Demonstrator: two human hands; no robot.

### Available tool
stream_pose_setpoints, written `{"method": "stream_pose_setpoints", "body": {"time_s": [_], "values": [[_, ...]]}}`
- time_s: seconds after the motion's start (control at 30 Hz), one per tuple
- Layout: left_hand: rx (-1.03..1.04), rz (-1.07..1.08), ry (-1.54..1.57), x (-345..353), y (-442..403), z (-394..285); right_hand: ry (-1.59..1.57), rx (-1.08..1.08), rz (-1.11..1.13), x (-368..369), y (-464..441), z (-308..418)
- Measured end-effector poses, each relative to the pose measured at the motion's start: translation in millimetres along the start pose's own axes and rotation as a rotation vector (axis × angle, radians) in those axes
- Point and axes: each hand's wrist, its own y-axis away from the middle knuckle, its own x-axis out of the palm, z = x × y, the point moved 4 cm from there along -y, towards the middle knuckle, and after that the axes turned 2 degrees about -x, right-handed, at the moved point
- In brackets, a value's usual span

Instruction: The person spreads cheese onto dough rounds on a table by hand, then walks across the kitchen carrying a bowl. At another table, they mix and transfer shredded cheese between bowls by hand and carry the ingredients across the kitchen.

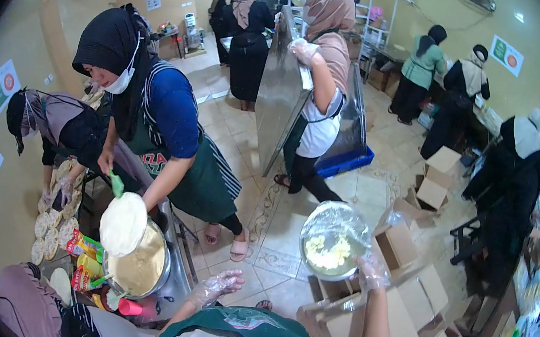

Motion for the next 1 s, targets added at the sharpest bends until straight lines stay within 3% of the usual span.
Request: {"method": "stream_pose_setpoints", "body": {"time_s": [0.2,0.23,0.3,0.33,0.4,0.5,0.57,0.63,0.7,0.77,0.83,0.87,0.9,0.97,1.0], "values": [[0.011,0.015,0.055,6.9,-90.9,-59.6,0.151,0.090,-0.041,8.7,-94.2,-57.6],[0.023,0.059,0.078,8.4,-108.3,-65.2,0.152,0.087,0.143,35.2,-89.2,-20.4],[-0.011,0.060,0.081,11.7,-142.1,-74.2,0.291,0.107,0.150,45.9,-113.4,-19.1],[-0.053,0.058,0.111,6.7,-165.5,-64.5,0.320,0.082,0.184,43.8,-144.6,-51.5],[-0.169,0.065,0.139,11.0,-198.0,-88.4,0.303,0.168,0.156,80.0,-151.3,-0.6],[-0.068,0.103,0.104,-1.9,-286.8,-89.7,0.121,0.217,0.176,111.2,-205.7,19.4],[0.027,0.120,0.114,0.2,-328.5,-124.5,0.209,0.207,0.251,128.9,-250.0,46.8],[-0.021,0.111,-0.061,-17.2,-373.6,-143.0,0.313,0.202,0.342,145.8,-306.1,75.0],[0.040,0.008,-0.064,-33.4,-417.5,-155.7,0.298,0.139,0.470,164.4,-359.8,86.2],[0.078,-0.256,0.286,-47.7,-448.1,-184.2,0.305,0.158,0.573,178.7,-425.1,87.8],[0.182,-0.375,0.063,-93.0,-480.1,-181.5,0.351,0.082,0.670,206.8,-479.2,87.7],[0.211,-0.432,0.029,-97.2,-475.3,-199.6,0.374,0.112,0.743,235.1,-468.9,151.9],[0.242,-0.490,-0.005,-104.0,-473.4,-213.6,0.394,0.123,0.771,257.6,-484.7,169.3],[0.179,-0.574,0.190,-127.5,-473.2,-229.8,0.549,0.082,0.970,300.8,-513.5,190.6],[0.371,-0.697,-0.102,-148.5,-477.6,-220.8,0.568,0.084,0.994,317.8,-529.4,197.5]]}}
